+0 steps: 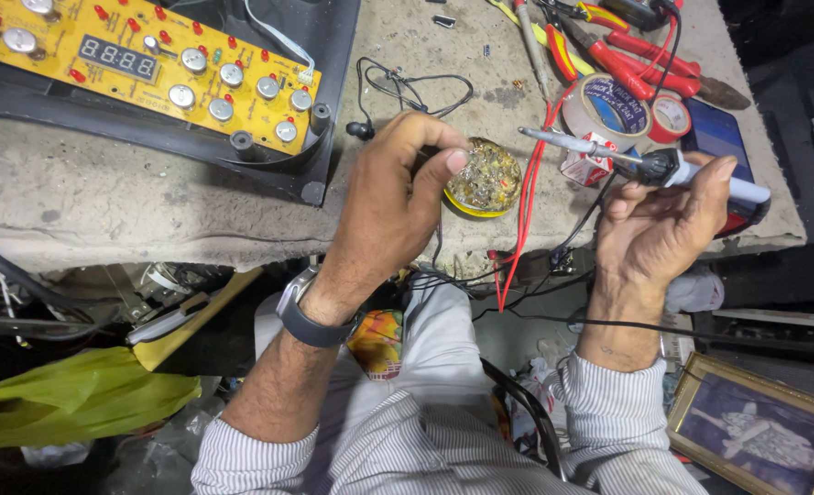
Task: The person solders wires on a small electronic component at a cluttered workbench. They hold the component in one hand and a soldering iron in the other, apply solder to the wire joints, then set the iron down and twist and position the soldered wires by hand.
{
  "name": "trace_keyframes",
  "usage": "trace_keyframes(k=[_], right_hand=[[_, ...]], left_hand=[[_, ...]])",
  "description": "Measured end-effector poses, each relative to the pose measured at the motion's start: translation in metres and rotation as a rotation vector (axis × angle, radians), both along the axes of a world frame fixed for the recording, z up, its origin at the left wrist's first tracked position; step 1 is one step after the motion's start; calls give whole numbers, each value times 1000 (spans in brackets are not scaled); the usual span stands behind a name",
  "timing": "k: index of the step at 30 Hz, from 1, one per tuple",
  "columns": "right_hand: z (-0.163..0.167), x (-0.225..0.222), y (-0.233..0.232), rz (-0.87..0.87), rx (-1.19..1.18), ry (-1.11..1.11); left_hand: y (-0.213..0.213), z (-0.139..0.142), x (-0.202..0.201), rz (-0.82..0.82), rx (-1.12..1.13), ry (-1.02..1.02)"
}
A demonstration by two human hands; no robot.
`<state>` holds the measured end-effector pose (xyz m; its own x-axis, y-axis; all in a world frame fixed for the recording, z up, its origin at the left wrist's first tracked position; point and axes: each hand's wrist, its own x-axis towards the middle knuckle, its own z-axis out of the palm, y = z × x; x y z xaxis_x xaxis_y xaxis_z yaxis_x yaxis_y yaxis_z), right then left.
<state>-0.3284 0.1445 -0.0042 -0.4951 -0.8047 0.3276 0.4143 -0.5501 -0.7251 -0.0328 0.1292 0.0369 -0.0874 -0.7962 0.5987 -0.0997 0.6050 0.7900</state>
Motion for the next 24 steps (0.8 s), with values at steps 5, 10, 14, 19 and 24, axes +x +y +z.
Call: trace_keyframes(k=[5, 10, 14, 19, 24], right_hand=[[28, -46, 6, -43, -129, 140], [29, -15, 18, -183, -219, 525], [30, 34, 22, -125, -175, 715], [41, 82, 41, -132, 37, 1161], [61, 115, 52, -286, -37, 1549]], left_hand=[[26, 18, -14, 53, 23, 132], [45, 5, 25, 100, 13, 177], [50, -5, 39, 122, 143, 194], [64, -10, 42, 57, 116, 229], [74, -10, 54, 41, 107, 266]])
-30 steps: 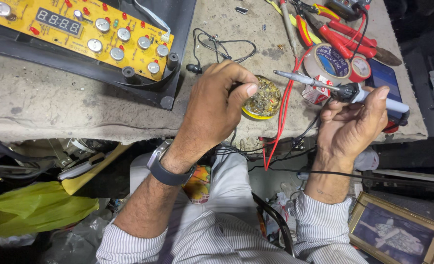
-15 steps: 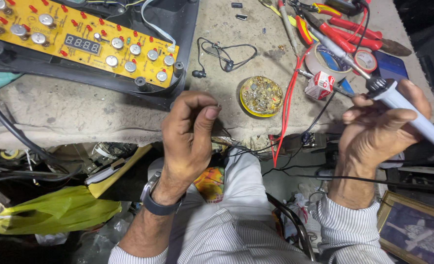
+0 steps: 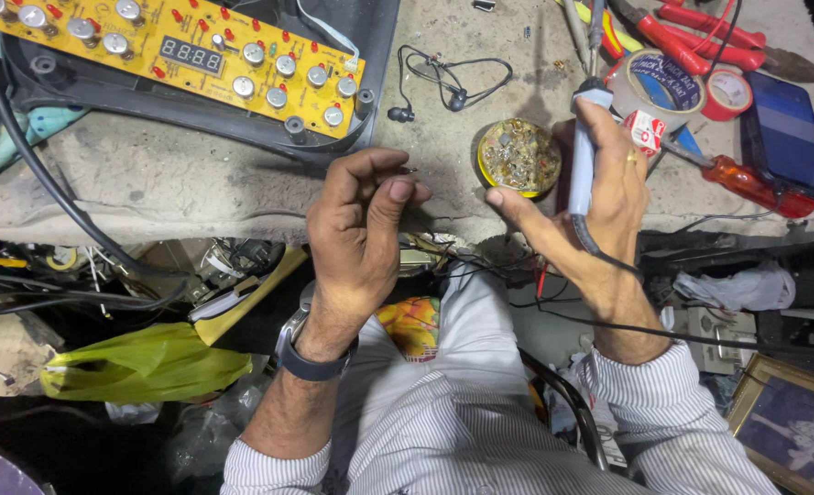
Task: The person solders wires on a small electronic component at a cluttered workbench. They hold the component in one hand and a soldering iron in the other, apply solder to the wire joints, then set the iron down and twist and position the soldered wires by hand.
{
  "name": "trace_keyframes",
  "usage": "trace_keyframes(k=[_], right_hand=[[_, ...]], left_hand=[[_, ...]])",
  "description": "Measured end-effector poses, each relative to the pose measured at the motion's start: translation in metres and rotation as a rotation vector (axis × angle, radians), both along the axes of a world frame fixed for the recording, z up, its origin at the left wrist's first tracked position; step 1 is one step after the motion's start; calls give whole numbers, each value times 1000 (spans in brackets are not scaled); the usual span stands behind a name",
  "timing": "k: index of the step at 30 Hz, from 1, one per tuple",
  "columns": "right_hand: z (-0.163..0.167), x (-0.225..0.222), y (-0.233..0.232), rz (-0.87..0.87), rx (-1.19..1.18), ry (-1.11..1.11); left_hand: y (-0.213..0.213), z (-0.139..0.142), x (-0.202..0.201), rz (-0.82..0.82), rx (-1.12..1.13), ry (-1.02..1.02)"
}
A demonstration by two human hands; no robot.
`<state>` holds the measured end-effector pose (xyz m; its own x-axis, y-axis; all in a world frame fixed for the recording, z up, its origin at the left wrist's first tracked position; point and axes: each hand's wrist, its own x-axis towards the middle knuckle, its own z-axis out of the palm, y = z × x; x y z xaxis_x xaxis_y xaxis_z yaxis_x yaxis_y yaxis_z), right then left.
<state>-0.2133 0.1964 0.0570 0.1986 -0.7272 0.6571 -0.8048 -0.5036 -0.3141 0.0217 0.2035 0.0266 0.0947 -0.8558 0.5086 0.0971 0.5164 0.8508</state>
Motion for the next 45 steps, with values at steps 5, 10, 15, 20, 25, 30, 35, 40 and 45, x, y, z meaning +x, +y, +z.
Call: trace_keyframes(k=[5, 10, 15, 20, 25, 30, 35, 40, 45], right_hand=[[9, 2, -10, -24, -85, 80], [-9, -37, -38, -65, -153, 317], [-17, -43, -51, -53, -196, 314], [5, -27, -38, 10, -96, 18], [6, 2, -41, 257, -196, -106], [5, 34, -40, 364, -48, -129], [9, 62, -49, 340, 13, -36], [4, 87, -70, 332, -5, 8], [-1, 103, -82, 280, 18, 34]], left_hand=[[10, -3, 10, 51, -78, -106], [13, -30, 9, -18, -40, -43], [13, -27, 8, -24, -27, 26], [18, 4, 11, 131, -37, -275], [18, 18, 13, 133, 2, -318], [17, 24, 17, 115, 86, -230], [17, 27, 25, 130, 88, -239], [18, 28, 35, 153, 45, -239], [17, 26, 43, 171, -3, -253]])
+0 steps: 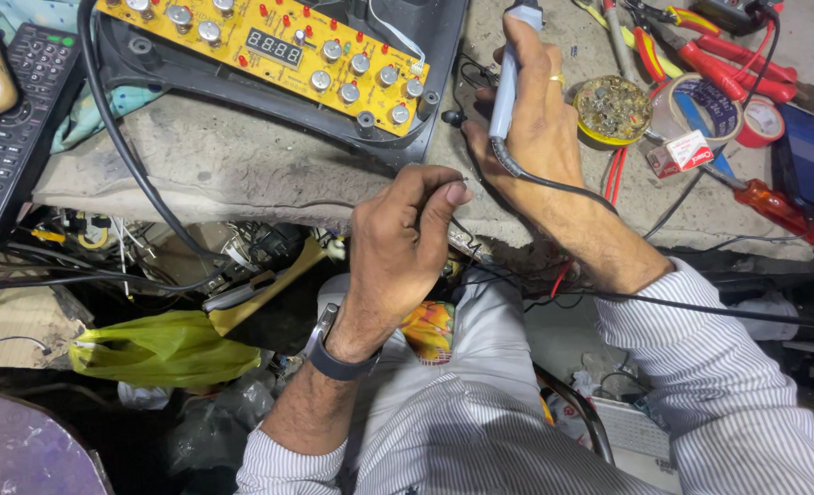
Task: The person solders wires on a small electronic component at a cluttered workbench. They hold the component in one hand and a soldering iron in the other, apply solder to the wire joints, then set the iron down and twist and position the soldered wires by hand.
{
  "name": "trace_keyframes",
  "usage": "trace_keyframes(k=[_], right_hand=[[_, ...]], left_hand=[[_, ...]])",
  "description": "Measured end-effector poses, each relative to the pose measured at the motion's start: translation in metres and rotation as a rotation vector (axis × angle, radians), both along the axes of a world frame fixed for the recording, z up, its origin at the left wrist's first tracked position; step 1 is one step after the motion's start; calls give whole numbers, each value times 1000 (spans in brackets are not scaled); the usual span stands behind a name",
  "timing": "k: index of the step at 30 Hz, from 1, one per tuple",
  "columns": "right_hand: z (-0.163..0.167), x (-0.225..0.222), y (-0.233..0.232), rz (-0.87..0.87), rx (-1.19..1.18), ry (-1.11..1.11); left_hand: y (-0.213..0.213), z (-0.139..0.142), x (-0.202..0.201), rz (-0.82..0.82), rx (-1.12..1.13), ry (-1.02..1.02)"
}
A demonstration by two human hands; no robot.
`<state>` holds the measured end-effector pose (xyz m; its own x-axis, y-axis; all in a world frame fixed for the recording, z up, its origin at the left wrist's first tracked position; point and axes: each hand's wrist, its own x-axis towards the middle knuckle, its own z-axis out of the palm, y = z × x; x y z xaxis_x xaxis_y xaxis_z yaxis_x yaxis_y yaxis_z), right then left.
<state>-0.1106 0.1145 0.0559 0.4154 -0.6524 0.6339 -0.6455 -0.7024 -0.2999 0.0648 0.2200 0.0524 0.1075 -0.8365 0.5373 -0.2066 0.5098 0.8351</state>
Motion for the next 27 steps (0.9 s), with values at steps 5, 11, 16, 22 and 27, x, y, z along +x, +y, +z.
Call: trace_keyframes(k=[5, 11, 16, 22, 27], right_hand=[[-2, 7, -8, 2, -17, 13], [-4, 8, -8, 45, -1, -35], [-6, 6, -7, 86, 44, -65], [-1, -23, 14, 198, 179, -222], [16, -51, 7, 73, -60, -67]], left_hand=[[-1, -1, 6, 16, -25, -24], [1, -3, 7, -7, 24, 12], [1, -3, 7, -1, 16, -9], [0, -4, 3, -5, 9, -2], [-3, -5, 0, 6, 20, -15]])
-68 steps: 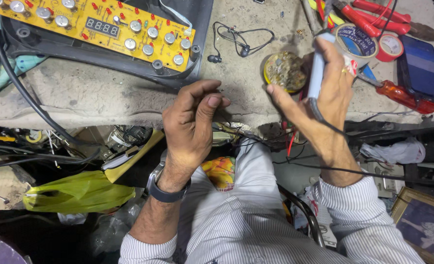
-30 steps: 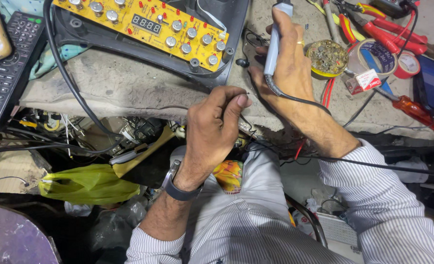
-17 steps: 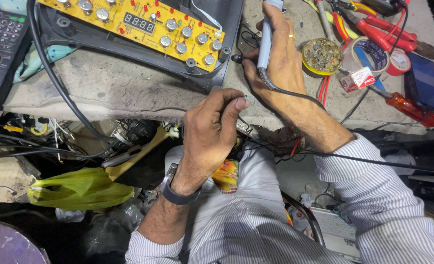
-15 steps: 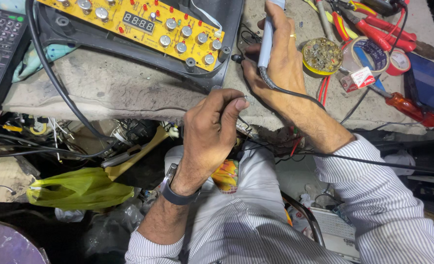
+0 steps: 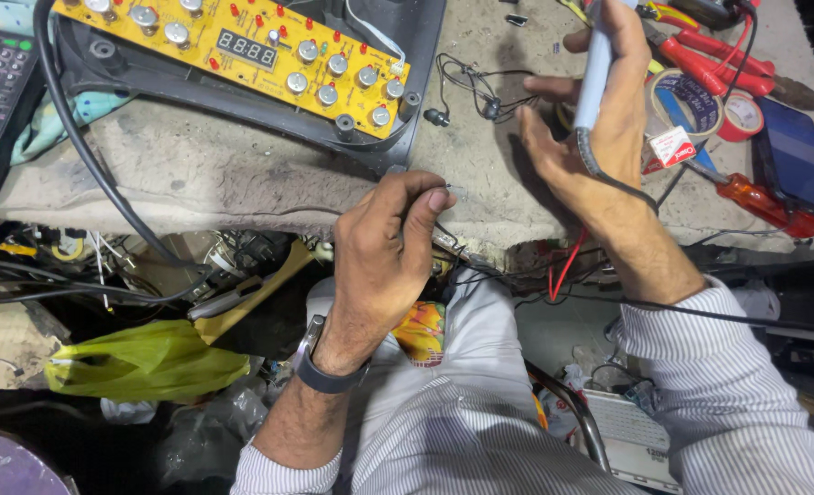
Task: The person solders wires on a small electronic component at a cluttered workbench. They hold the component in one hand and a soldering iron in the other, apply solder to the wire joints, then set the iron down and twist and position the soldered wires by hand.
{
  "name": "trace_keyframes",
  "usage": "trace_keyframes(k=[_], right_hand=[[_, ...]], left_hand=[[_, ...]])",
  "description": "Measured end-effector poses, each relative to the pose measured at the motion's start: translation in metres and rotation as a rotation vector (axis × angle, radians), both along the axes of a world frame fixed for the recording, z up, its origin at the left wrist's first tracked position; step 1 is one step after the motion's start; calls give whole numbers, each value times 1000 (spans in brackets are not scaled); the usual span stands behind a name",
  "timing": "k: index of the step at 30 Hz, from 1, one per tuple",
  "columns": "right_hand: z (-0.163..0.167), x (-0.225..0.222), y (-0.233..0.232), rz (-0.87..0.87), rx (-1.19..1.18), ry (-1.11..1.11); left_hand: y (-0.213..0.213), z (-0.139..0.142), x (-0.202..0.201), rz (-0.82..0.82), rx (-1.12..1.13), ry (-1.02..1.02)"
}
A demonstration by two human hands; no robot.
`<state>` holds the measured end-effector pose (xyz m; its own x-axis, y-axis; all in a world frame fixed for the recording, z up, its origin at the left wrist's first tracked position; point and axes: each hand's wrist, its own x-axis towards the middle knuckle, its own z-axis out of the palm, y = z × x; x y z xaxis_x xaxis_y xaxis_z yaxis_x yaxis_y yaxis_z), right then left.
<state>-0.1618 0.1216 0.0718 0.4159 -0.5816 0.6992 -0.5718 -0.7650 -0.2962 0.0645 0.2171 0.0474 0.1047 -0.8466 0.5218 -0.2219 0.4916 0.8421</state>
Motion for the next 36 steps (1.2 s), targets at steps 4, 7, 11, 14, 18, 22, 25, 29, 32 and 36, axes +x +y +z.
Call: trace_keyframes(k=[4, 7, 11, 14, 18, 22, 25, 29, 32, 36], right_hand=[[3, -5, -15, -40, -60, 87], [-4, 0, -20, 19, 33, 119], [-8, 7, -41, -33, 5, 152], [-3, 6, -65, -24, 3, 161], [-4, 11, -82, -20, -39, 254], [4, 21, -82, -14, -119, 275], [17, 21, -68, -3, 222, 73], [30, 5, -28, 216, 144, -13], [25, -11, 2, 219, 284, -58], [9, -28, 20, 290, 432, -57]], left_hand=[[-1, 1, -5, -1, -27, 12], [-2, 0, -5, -1, -34, 7], [-5, -2, -3, 8, -44, -12], [-7, -3, -3, -20, -24, 16], [-6, -3, -1, -12, -20, 20], [-7, -3, 4, 3, -29, 13], [-7, 0, 3, -17, -26, 24], [-7, 5, 3, 5, -1, 2], [-6, 5, -1, 7, -2, -14], [-8, 3, -9, -5, -121, -166]])
